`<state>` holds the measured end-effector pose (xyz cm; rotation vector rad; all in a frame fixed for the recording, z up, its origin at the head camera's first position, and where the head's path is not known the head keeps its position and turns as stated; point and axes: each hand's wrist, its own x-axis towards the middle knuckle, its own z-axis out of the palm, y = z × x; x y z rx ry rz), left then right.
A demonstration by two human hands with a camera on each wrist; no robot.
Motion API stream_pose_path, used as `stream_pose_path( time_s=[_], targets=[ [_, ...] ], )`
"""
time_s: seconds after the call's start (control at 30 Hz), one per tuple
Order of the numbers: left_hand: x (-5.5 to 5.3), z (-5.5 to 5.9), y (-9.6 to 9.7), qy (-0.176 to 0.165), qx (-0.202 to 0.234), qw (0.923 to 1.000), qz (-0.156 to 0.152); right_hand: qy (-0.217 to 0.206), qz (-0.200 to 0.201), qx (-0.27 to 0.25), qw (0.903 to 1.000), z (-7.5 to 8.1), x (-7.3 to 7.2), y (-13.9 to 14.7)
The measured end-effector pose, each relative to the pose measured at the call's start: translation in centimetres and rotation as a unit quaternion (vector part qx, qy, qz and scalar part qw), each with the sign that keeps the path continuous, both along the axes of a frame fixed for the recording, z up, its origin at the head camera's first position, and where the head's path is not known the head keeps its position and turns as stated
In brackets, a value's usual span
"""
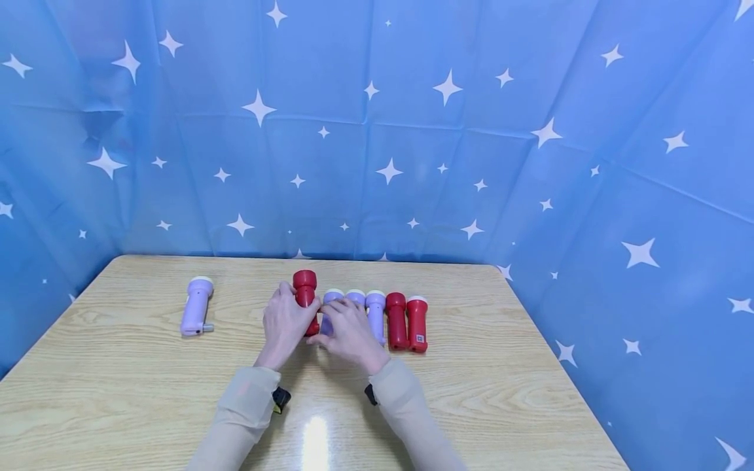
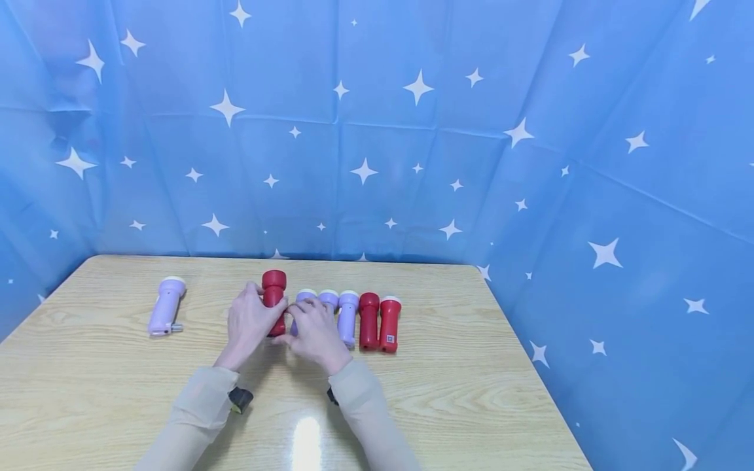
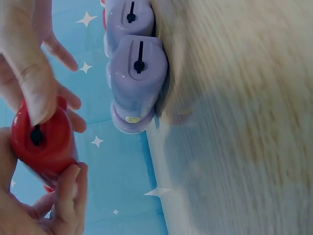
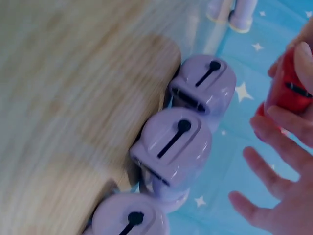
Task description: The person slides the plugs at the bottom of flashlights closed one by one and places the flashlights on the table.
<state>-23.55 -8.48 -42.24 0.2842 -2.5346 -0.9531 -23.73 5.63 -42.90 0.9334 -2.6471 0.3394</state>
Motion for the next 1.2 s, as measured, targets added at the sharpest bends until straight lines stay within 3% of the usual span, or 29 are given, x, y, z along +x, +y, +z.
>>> stream_pose_path(
  time_s=[0.3, 0.57, 0.87, 1.2],
  targets=[
    [-0.8, -0.9, -0.2, -0.044, -0.036, 0.9981, -0.023, -0.093, -0.074, 0.056, 0.9913, -0.6, -0.5, 0.7],
    [-1.9, -2.4, -0.5, -0.089, -0.030, 0.9947, -0.040, -0.148, -0.094, 0.048, 0.9833, -0.8, -0.5, 1.3],
    [-2.3, -3.0, -0.3, -0.123, -0.023, 0.9905, -0.058, -0.162, -0.093, 0.043, 0.9815, -0.7, -0.4, 1.6],
    [-2.2, -2.6, -0.2, -0.150, -0.017, 0.9862, -0.069, -0.159, -0.092, 0.051, 0.9816, -0.6, -0.4, 1.5]
  ],
)
